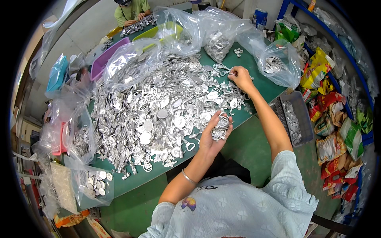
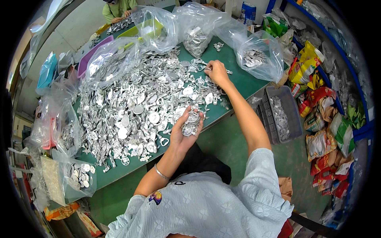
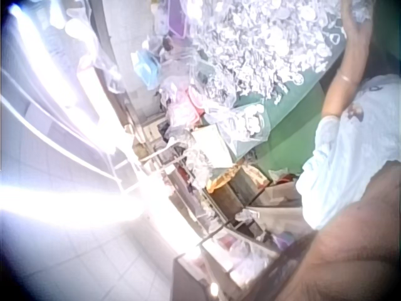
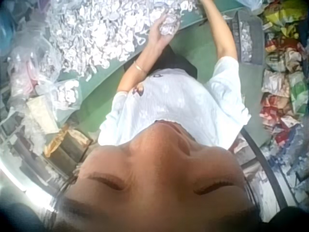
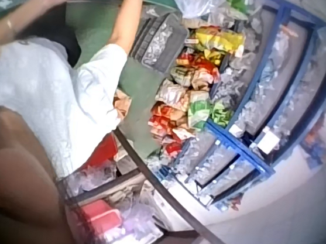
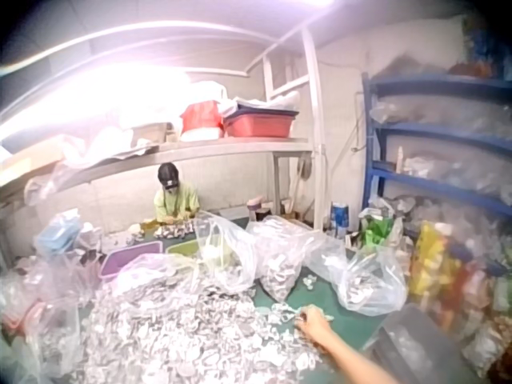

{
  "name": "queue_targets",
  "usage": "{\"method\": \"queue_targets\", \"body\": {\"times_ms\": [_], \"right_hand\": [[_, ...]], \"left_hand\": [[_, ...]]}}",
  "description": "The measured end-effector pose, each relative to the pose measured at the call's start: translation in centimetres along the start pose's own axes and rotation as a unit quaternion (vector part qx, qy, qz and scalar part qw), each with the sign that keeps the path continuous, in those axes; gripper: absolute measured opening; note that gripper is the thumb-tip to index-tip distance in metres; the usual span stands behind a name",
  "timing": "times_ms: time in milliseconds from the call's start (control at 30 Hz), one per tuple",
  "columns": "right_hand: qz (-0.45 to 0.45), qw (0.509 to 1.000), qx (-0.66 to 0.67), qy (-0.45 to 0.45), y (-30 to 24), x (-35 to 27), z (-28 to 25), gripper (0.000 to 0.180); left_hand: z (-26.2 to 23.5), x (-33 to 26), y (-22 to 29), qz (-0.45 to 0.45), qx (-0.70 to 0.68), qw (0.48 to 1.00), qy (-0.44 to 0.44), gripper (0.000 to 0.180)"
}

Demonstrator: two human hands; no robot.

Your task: The person sorts silver metal charms on a green table by hand, picking up handfuls and individual pieces from a large pile to separate them.

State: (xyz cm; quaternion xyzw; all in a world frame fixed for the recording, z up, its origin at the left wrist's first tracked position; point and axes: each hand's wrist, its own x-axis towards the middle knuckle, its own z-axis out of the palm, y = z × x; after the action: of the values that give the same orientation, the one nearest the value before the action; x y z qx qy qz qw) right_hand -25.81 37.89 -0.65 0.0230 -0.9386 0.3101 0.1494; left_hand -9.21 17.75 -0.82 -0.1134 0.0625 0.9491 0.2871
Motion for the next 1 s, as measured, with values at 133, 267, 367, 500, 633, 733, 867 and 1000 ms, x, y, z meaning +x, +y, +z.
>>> {"method": "queue_targets", "body": {"times_ms": [133,267,367,500,633,733,867,1000], "right_hand": [[-0.044,0.956,0.249,-0.146,0.1,-0.3,-0.4,0.019],[-0.117,0.968,0.157,-0.153,-0.5,-0.8,0.5,0.018],[-0.082,0.971,0.159,-0.161,-1.6,-0.8,-0.4,0.016],[-0.060,0.977,0.133,-0.153,-1.1,-0.7,-0.5,0.020],[0.016,0.953,0.280,-0.119,-0.2,-0.7,-0.6,0.021],[0.057,0.889,0.433,-0.137,-4.0,-1.5,-3.6,0.024],[0.015,0.831,0.428,-0.354,-9.0,-4.4,-4.6,0.024],[-0.100,0.954,0.223,-0.172,-6.6,-0.6,-0.6,0.020]], "left_hand": [[0.0,0.1,0.1,0.005,-0.002,1.000,-0.002,0.029],[-0.1,0.1,0.0,-0.001,-0.004,1.000,0.003,0.029],[0.1,-0.1,0.2,0.005,-0.006,1.000,0.006,0.030],[0.3,0.2,0.3,0.013,-0.010,1.000,0.005,0.031],[0.5,0.4,0.3,0.014,-0.005,1.000,-0.003,0.031],[0.9,0.1,0.7,0.040,-0.001,0.999,0.005,0.031],[2.2,0.7,1.7,0.052,0.018,0.998,-0.008,0.031],[0.8,2.1,2.3,0.034,0.017,0.999,-0.009,0.032]]}}
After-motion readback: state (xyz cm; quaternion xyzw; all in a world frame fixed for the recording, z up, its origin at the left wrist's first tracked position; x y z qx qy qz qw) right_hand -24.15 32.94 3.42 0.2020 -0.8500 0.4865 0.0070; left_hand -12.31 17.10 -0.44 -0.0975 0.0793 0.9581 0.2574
